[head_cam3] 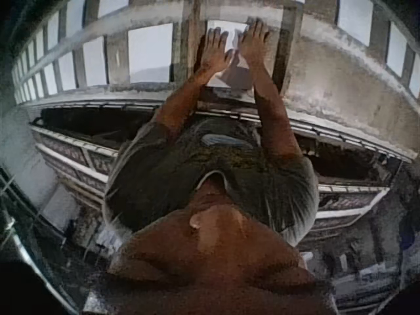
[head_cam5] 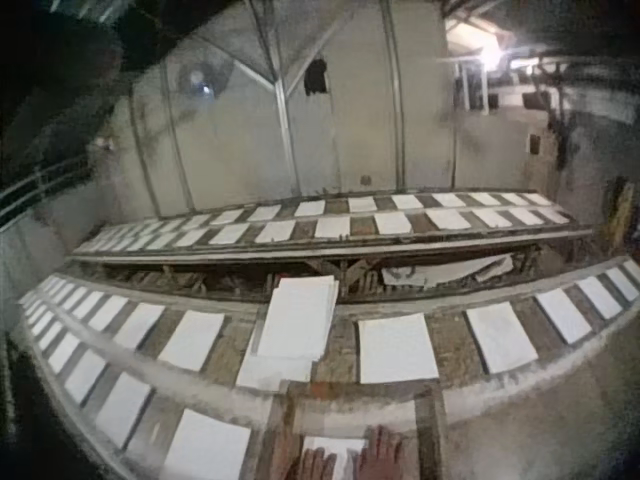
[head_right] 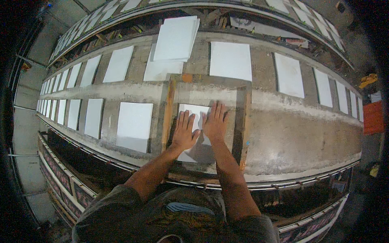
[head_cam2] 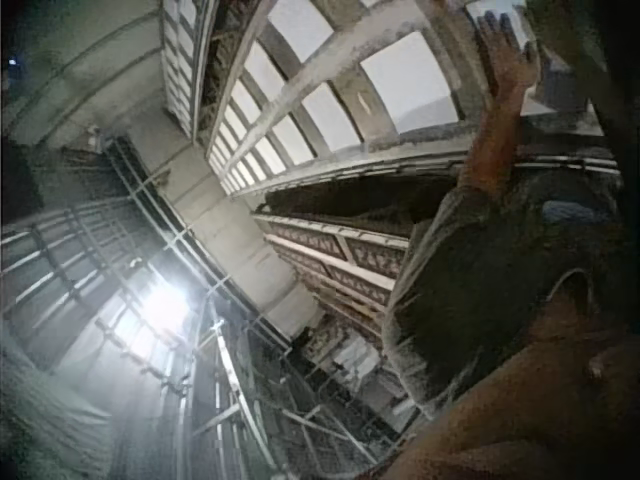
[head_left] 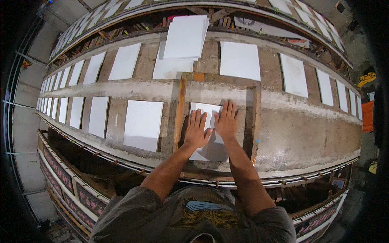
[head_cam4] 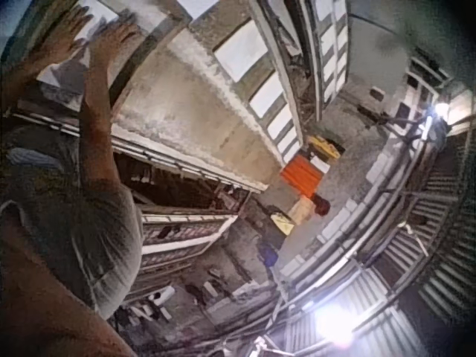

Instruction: The person repeatedly picks up white rectangular sheets of paper and places them into wooden frames on a workbench. They smooth the paper with their hands to ensure it is flat within the frame before moving to the next sheet. The process is repeated continuously throughout the clip.

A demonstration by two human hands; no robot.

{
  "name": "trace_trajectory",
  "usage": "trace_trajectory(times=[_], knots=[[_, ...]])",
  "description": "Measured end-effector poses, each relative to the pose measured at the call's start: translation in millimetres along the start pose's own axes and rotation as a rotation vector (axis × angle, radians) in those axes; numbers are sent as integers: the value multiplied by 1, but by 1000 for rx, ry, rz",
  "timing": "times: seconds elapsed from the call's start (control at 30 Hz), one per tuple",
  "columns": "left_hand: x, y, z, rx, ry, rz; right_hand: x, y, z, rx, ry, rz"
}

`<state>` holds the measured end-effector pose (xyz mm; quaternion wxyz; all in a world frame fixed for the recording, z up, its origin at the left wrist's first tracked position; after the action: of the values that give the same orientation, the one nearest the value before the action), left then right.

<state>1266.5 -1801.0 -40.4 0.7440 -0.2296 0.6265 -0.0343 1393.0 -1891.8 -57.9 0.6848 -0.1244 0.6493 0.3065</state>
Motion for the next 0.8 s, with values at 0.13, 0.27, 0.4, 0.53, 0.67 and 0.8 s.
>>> trace_trajectory(times=[0.13,0.27,0.4,0.53,0.67,0.8], knots=[[4,7,0,-72,66,21,-4,6,-11,-65,-21,76],[1,7,1,-93,81,4,-5,5,-86,-24,160,112],[6,8,-2,-109,117,24,-24,13,-91,1,211,115],[8,9,-1,-72,102,33,-36,16,-89,-29,121,176],[12,13,-3,-3,31,17,-26,1,-96,-70,-2,222],[0,25,-9,-45,154,74,-79,-40,-113,97,-172,55]])
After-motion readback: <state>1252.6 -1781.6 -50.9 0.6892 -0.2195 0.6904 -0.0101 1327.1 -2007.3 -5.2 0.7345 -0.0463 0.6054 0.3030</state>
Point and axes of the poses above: each hand's wrist, its own z-axis towards the middle knuckle, its own x-axis out of the palm, y = z × x, the point moved 8 cm from there along z, towards the middle knuckle, and after that the axes turned 1 degree about -x, right-handed, at the moved point
